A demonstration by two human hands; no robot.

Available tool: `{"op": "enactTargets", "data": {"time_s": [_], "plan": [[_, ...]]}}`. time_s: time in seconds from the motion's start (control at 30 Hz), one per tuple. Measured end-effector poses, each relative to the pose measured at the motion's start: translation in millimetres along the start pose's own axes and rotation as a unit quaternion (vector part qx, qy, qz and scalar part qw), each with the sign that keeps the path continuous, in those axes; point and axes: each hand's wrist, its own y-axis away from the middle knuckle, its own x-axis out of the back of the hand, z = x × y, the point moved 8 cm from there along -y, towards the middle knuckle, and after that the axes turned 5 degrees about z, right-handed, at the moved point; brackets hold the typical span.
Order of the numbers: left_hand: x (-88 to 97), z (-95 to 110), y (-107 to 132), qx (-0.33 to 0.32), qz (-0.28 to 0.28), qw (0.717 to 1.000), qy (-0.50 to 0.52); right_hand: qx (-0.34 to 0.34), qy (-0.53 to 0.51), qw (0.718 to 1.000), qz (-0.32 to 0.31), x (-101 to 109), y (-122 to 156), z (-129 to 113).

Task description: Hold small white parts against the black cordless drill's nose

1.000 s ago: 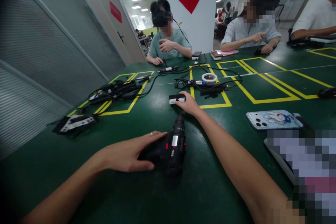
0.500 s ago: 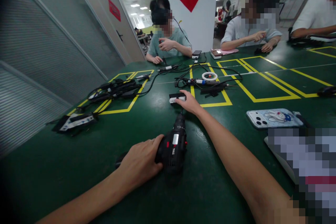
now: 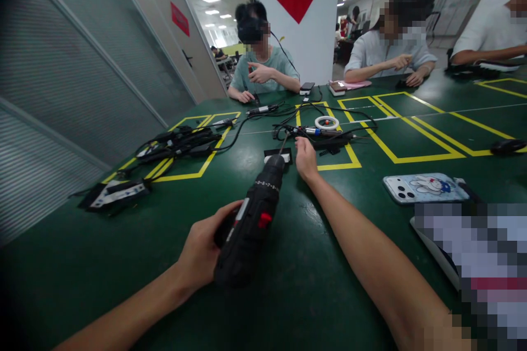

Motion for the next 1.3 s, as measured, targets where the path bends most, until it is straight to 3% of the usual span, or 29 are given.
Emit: {"op": "enactTargets", "data": {"time_s": [0.1,0.2,0.27,0.37,0.43,0.5,0.6,0.77,0.87,0.93,1.07,1.13,1.2,1.3], "plan": [[13.5,-7.9,-1.4,0.038,0.070,0.992,0.096,0.048,0.037,0.994,0.086,14.3,12.5,-31.4],[12.7,-19.3,-3.2,0.076,0.119,0.979,0.146,0.057,0.021,0.997,0.053,1.0,38.0,-69.2],[5.9,-28.1,-6.3,0.103,0.143,0.966,0.188,0.050,-0.019,0.998,-0.025,-14.6,62.4,-94.2],[-4.2,-37.2,-15.4,0.117,0.168,0.942,0.265,0.012,-0.099,0.967,-0.236,-36.7,109.6,-125.0],[-9.2,-37.3,-24.3,0.109,0.168,0.933,0.300,-0.010,-0.142,0.925,-0.352,-36.4,139.2,-141.7],[-13.5,-31.8,-34.4,0.096,0.156,0.930,0.318,-0.009,-0.156,0.910,-0.384,-24.7,152.9,-154.3],[-21.5,-9.1,-50.7,0.052,0.123,0.931,0.340,-0.003,-0.152,0.924,-0.350,-9.0,151.2,-164.6],[-35.9,52.0,-69.2,-0.093,-0.003,0.933,0.347,-0.041,-0.090,0.989,-0.113,25.3,123.4,-149.1],[-43.1,62.6,-73.9,-0.147,-0.085,0.957,0.233,-0.061,-0.089,0.994,-0.036,48.5,113.9,-131.7],[-45.6,47.4,-83.1,-0.154,-0.086,0.974,0.145,-0.092,-0.106,0.989,-0.036,58.5,108.5,-119.2],[-46.0,-23.1,-122.4,-0.064,0.077,0.994,0.039,-0.128,-0.091,0.986,-0.060,71.1,97.8,-111.0],[-56.5,-59.6,-141.2,-0.006,0.120,0.992,0.027,-0.138,-0.061,0.984,-0.096,71.1,96.4,-114.1],[-71.1,-84.0,-156.2,0.020,0.116,0.992,0.053,-0.157,-0.045,0.978,-0.131,69.0,99.3,-117.3],[-84.2,-95.9,-168.5,0.006,0.094,0.992,0.083,-0.191,-0.045,0.967,-0.165,64.4,108.7,-119.5]]}}
